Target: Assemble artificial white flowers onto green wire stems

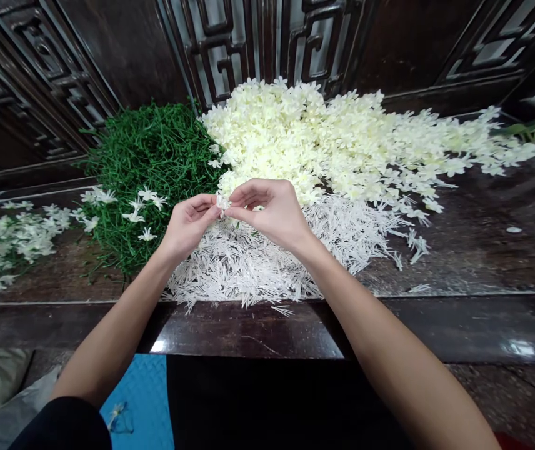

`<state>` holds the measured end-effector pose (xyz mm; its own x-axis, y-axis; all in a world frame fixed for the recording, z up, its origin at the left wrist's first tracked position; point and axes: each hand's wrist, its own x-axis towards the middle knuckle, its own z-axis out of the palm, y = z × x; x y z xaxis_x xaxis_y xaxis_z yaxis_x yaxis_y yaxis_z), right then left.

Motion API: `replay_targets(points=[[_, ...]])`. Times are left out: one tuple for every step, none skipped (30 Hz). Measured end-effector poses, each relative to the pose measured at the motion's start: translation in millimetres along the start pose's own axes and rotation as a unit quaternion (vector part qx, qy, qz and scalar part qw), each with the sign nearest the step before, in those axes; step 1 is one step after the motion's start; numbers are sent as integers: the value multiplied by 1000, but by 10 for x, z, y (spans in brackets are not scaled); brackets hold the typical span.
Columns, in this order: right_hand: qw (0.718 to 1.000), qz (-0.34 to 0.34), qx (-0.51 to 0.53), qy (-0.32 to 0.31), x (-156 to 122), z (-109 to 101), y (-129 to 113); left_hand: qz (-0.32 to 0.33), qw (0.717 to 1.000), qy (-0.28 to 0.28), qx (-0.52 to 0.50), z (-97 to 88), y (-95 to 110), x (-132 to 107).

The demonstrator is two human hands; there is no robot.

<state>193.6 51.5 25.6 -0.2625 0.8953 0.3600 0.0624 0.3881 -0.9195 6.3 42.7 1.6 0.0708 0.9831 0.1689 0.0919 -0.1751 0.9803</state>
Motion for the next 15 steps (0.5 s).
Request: replay_targets(points=[[1000,5,9,2,8,-15,-9,3,1000,2,3,-4,-1,3],[1000,8,16,7,17,-32,-17,6,1000,7,5,-10,0,6],[1000,12,20,12,24,-50,-22,8,1000,11,11,-17,4,9],[1000,15,22,16,31,-68,-26,9,1000,15,19,-24,11,9],[999,16,22,22,36,-84,-28,12,999,18,29,-28,22,8],[999,13,22,27,40,-97,-28,15,999,20,39,-31,35,4],[999,7,22,30,42,-105,-27,17,999,20,48,-30,51,-2],[999,-1,22,31,43,-109,-24,21,998,18,55,-26,66,-9],[999,-6,21,29,43,-109,-20,27,998,18,60,-21,79,-16],[999,-9,19,26,42,-104,-16,38,997,20,67,-16,88,-21],[1000,-9,15,23,40,-98,-11,55,995,27,79,-15,91,-24],[1000,-9,6,22,37,-90,-5,83,991,39,101,-18,87,-23],[1000,-12,-6,23,34,-81,2,124,982,52,135,-27,75,-18],[999,-16,-20,25,31,-74,9,174,966,60,179,-41,58,-9],[999,-22,-35,26,28,-67,17,230,944,64,227,-58,38,2]])
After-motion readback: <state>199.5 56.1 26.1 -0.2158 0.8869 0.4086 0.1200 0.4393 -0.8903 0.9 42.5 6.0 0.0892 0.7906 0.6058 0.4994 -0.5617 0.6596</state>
